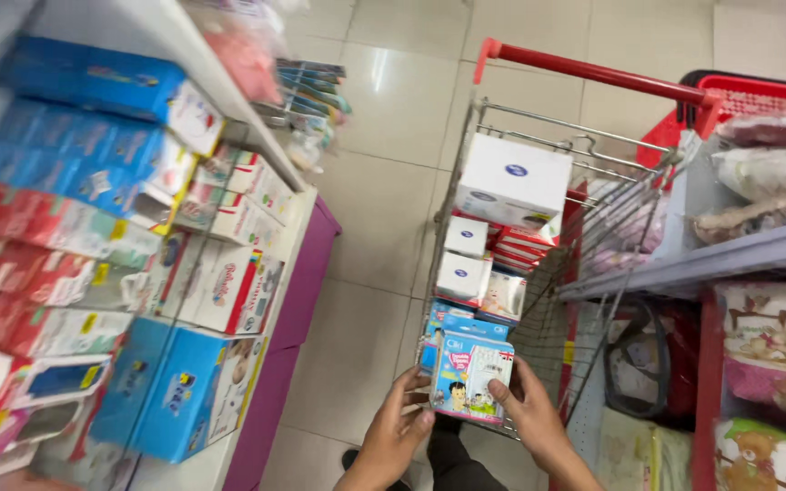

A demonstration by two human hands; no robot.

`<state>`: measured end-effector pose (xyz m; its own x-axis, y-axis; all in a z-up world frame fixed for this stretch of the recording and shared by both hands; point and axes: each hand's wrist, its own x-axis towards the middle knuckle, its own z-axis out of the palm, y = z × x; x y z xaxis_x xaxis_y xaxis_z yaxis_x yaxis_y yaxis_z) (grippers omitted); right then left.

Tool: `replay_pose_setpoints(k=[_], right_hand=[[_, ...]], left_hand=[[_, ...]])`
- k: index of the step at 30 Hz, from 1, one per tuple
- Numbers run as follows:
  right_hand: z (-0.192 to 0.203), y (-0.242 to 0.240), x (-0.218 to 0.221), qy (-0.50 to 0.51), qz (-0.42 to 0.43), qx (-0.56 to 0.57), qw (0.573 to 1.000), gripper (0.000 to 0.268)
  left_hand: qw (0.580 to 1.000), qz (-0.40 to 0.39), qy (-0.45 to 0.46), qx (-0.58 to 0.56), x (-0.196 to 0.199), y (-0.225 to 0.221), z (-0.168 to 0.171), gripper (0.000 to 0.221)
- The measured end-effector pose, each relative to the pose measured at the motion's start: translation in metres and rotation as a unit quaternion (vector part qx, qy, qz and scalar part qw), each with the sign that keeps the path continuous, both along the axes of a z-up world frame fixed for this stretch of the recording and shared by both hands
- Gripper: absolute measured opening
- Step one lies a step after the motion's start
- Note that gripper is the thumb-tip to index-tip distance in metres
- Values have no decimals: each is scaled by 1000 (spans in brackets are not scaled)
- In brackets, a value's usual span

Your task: The person places several boxes of breast milk bags and breast pads onto store shelves, moving between a shopping cart and the glass shelves multiple times to organize the items.

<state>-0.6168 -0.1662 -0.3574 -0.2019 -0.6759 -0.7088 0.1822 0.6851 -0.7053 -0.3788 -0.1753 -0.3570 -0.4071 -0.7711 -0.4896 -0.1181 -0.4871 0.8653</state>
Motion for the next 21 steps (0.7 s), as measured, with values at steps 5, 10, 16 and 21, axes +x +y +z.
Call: replay_pose_setpoints(k=[5, 10, 16, 21], right_hand=[[14, 2, 83, -15, 135, -151, 979, 58], [12, -10, 178, -71, 263, -187, 944, 68], [63, 3, 306, -180, 296, -172, 922, 80], [125, 30, 375, -218, 351, -175, 894, 92]], left_hand=[[991, 133, -31, 4, 72, 26, 53, 82], [951, 301, -3, -64, 175, 76, 80, 74], [919, 391, -2, 45, 272, 146, 169, 82], [865, 500, 26, -35, 306, 197, 165, 77]])
